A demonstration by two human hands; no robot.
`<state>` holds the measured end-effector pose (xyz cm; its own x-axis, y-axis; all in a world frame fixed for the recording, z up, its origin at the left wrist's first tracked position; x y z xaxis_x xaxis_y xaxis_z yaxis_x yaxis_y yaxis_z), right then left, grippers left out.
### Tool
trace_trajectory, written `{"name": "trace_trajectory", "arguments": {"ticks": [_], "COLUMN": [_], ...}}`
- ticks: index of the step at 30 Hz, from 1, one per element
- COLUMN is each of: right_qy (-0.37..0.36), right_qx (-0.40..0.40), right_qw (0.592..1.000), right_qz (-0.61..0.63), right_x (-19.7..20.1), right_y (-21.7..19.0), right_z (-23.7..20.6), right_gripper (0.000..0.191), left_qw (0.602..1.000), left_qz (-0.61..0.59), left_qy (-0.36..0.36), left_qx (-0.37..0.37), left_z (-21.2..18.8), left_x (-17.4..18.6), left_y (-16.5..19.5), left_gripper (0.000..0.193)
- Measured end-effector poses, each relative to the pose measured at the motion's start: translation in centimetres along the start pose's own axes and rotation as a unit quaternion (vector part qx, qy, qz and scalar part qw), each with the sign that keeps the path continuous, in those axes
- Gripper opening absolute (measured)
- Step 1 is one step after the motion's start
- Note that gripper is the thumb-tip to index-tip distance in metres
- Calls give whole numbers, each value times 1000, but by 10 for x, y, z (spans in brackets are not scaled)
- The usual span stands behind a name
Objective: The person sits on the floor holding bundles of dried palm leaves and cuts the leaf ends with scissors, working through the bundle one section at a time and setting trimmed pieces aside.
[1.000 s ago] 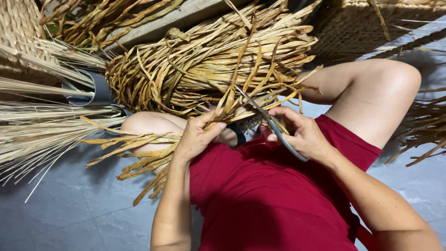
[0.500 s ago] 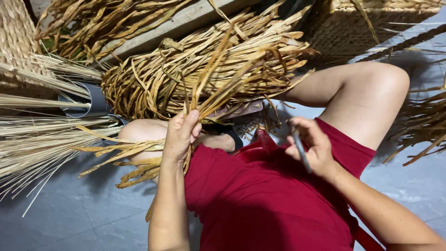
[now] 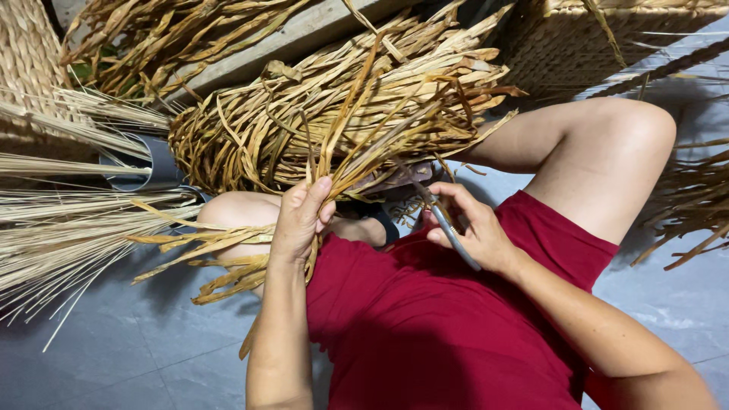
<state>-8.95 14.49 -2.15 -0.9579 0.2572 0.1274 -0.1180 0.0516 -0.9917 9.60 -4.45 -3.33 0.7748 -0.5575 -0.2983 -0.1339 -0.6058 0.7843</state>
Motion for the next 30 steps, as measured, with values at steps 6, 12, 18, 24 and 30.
{"name": "trace_trajectory", "arguments": {"ticks": [6, 12, 18, 24, 30], "right_qy": [19, 41, 61, 86, 52], "right_qx": [-14, -10, -58, -32, -186], "right_qw": [999, 989, 983, 986, 979], "right_qz": [47, 139, 164, 142, 59], "right_x": [-11, 1, 18, 58, 67], "right_y": [25, 33, 36, 33, 49], "right_z": [-5, -18, -26, -19, -38], "right_gripper": [63, 63, 63, 60, 54], "left_qw": [1000, 993, 987, 972, 978], "left_qz": [-12, -113, -133, -178, -185], "left_qy": [-2, -43, -85, -141, -89], "left_qx": [13, 8, -12, -65, -35], "left_z": [-1, -3, -12, -21, -10], "left_x": [1, 8, 16, 21, 23], "left_y": [-2, 4, 8, 26, 17], "left_gripper": [23, 21, 20, 26, 25]}}
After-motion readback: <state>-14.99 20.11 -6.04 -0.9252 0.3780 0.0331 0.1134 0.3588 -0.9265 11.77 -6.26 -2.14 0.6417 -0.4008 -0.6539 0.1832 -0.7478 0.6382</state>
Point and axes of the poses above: each hand's wrist, its own z-axis towards the middle knuckle, its own x-axis out of the back of the hand, y = z × x, the point moved 10 cm from there along z, towards the middle knuckle, and after that the axes turned 7 degrees about x, right-handed, at the moved point
